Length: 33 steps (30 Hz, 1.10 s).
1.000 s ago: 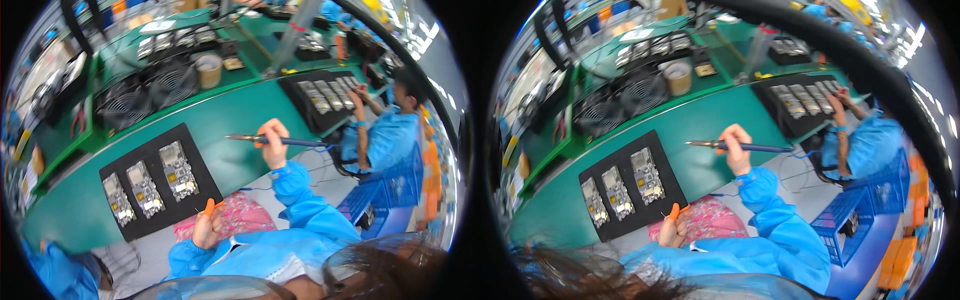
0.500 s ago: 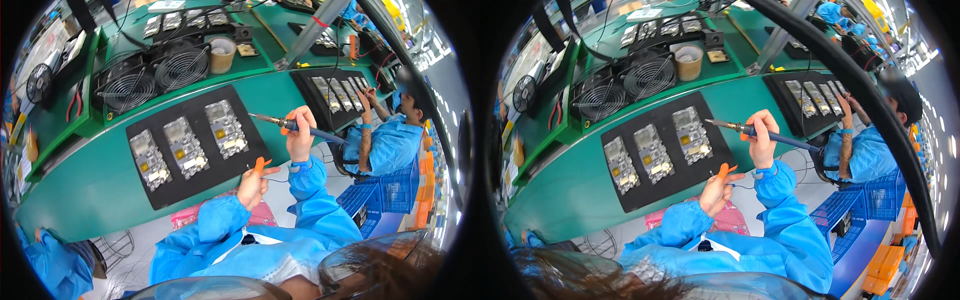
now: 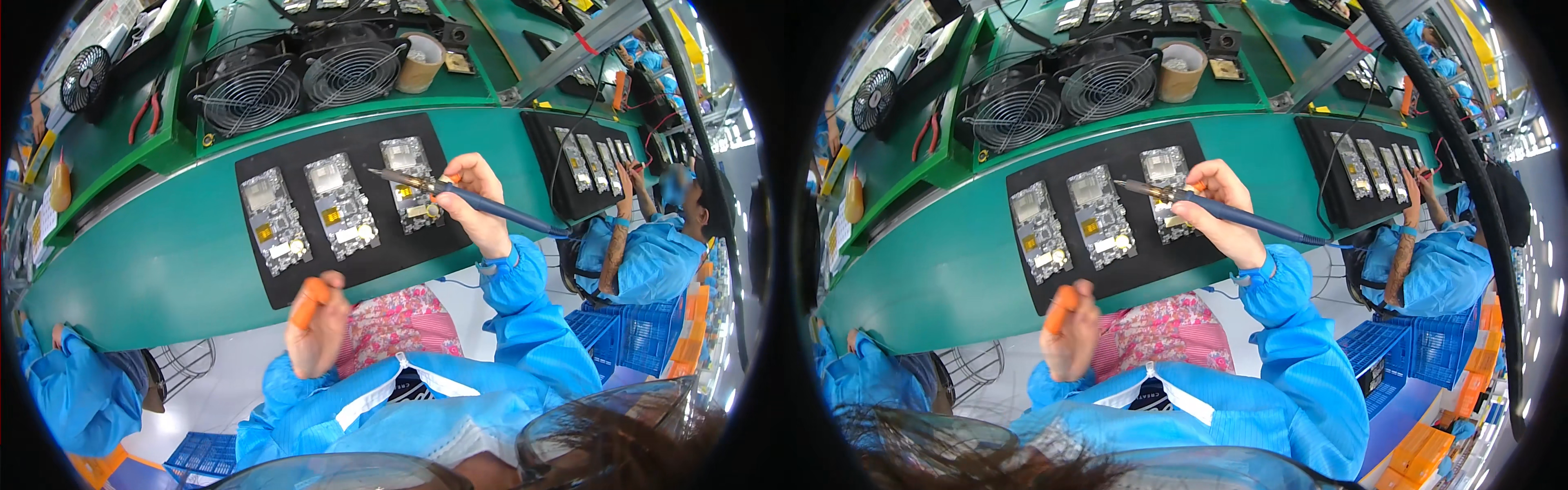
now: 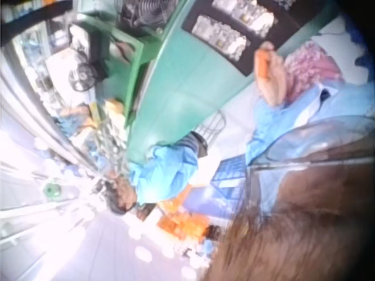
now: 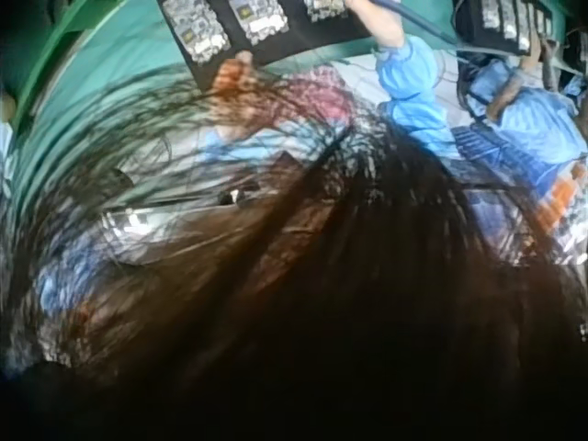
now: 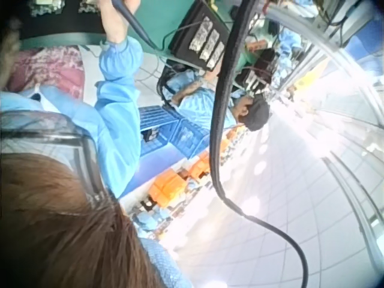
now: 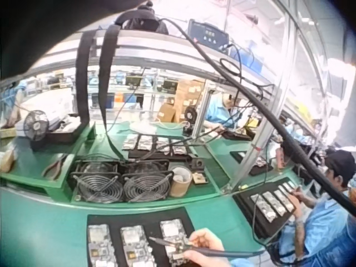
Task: The person solders components onto circuit boards using a soldering iron and solder wire, pushes the tray of boards down the assembly line, and solders additional circuit boards.
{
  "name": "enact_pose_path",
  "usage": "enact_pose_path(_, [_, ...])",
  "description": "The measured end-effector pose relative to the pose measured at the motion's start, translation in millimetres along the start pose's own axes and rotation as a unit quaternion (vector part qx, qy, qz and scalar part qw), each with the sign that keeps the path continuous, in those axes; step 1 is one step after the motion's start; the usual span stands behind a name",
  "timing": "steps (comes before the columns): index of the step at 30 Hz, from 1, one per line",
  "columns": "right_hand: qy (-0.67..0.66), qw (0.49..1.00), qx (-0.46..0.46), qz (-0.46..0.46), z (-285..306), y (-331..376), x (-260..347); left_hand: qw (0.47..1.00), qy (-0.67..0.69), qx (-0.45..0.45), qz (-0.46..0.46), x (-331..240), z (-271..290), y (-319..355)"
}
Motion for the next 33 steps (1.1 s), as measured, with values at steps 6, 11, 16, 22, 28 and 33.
enact_pose_path(6, [0.032,0.997,0.067,-0.01,-44,-15,-4,0.571,-0.752,-0.036,-0.327,-123,-47,6])
enact_pose_path(11, [0.017,0.992,0.118,0.045,-67,-24,-12,0.609,-0.731,-0.062,-0.3,-136,-35,-15])
enact_pose_path(16, [0.061,0.987,0.121,0.09,-70,-20,-24,0.537,-0.804,-0.074,-0.244,-113,-23,-18])
enact_pose_path(22, [0.121,0.97,0.166,0.131,-93,-5,-30,0.56,-0.775,-0.135,-0.262,-108,4,9])
enact_pose_path(28, [0.146,0.958,0.173,0.177,-104,-2,-30,0.494,-0.805,-0.126,-0.302,-97,0,17])
enact_pose_path(33, [0.142,0.955,0.182,0.185,-109,-2,-31,0.47,-0.815,-0.121,-0.316,-93,2,17])
Point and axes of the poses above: each hand's wrist, its own y-axis away from the middle knuckle, its own z-axis out of the back of the hand, x = y × z, the point moved 10 cm from there along -y, towards the middle knuckle, and after that the axes turned 4 degrees about x, right-handed, at the moved point
